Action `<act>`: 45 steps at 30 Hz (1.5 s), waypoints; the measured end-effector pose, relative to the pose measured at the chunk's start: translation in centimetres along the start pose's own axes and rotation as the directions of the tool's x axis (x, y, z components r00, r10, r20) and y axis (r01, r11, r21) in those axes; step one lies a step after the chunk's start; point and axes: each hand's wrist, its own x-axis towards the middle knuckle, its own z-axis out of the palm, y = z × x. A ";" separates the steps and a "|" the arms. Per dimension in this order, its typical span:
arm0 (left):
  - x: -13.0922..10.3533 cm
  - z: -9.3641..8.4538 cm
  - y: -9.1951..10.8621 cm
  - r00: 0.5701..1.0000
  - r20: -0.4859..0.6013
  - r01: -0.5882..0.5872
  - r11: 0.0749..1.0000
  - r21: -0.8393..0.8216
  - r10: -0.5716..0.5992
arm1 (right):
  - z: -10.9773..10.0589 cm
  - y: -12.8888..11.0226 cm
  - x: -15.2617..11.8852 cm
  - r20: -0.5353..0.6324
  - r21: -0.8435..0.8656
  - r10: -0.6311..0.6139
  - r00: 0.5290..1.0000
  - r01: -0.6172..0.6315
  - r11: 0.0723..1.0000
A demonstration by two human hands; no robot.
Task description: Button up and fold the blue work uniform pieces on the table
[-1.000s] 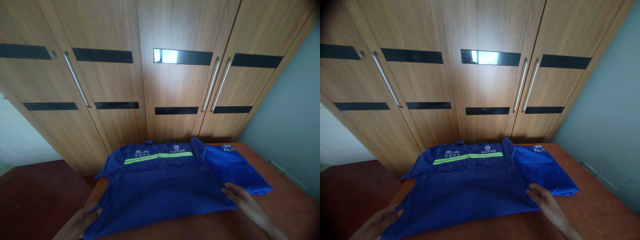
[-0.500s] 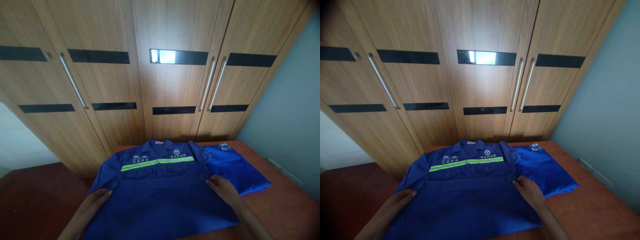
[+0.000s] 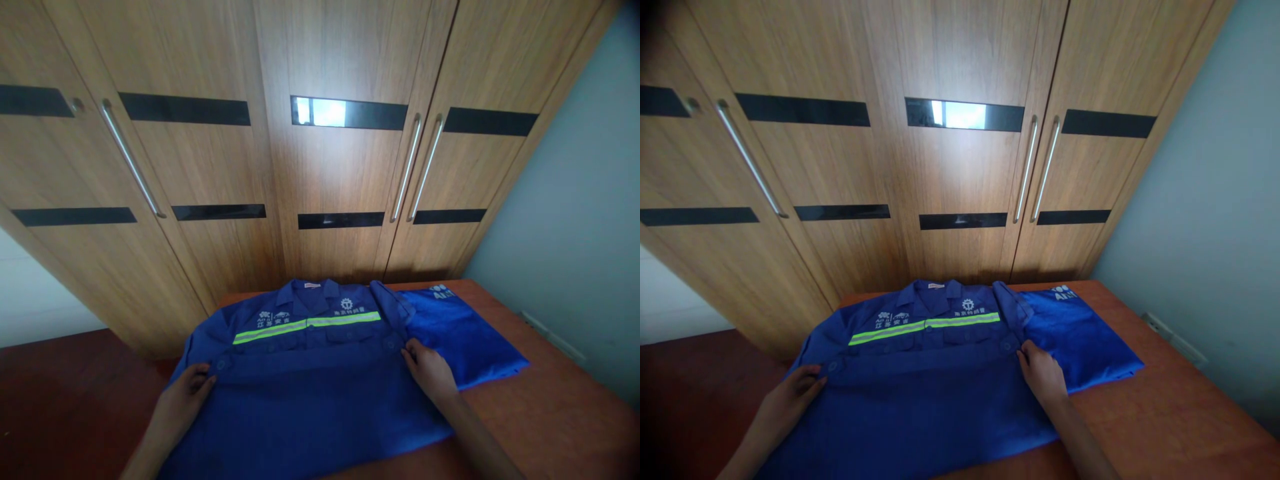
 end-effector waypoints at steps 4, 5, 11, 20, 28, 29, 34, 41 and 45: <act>-0.4 -0.1 -0.3 1.000 0.002 0.022 0.999 -0.033 -0.022 | 0.0 -0.1 -0.1 -0.085 0.027 -0.034 0.996 0.036 0.999; -0.5 0.0 -0.5 1.000 -0.010 0.015 1.000 -0.026 -0.016 | 0.0 -0.2 -0.1 -0.092 0.008 -0.025 0.995 0.026 1.000; -1.0 1.0 -0.8 0.997 -0.072 -0.029 0.998 0.063 0.034 | 0.3 -0.9 -0.1 -0.034 -0.106 -0.025 0.999 0.021 0.994; -1.5 -0.7 -0.2 0.986 -0.161 0.023 0.983 -0.184 -0.053 | -1.4 -0.5 -0.8 -0.305 0.113 -0.060 0.950 0.099 0.989; -0.9 0.9 -1.2 0.999 -0.048 -0.011 0.982 0.191 0.021 | 0.0 -1.2 0.2 -0.042 -0.246 0.003 0.999 -0.013 0.969; -1.2 0.7 -0.9 0.997 -0.054 -0.038 0.968 0.250 0.053 | -0.2 -1.4 0.2 -0.082 -0.243 -0.015 0.997 -0.005 0.970; -5.1 2.5 4.5 0.869 -0.108 -0.354 0.758 0.547 0.484 | 0.0 -6.1 -2.5 -0.307 -0.237 -0.227 0.924 0.157 0.959; -11.1 10.7 9.7 0.554 0.213 -0.773 0.403 0.490 0.805 | 4.0 -14.1 -8.3 0.168 0.037 -0.658 0.734 0.662 0.749; -11.2 11.2 7.8 0.587 0.233 -0.755 0.420 0.503 0.776 | 3.5 -12.0 -7.7 0.253 0.084 -0.599 0.759 0.600 0.796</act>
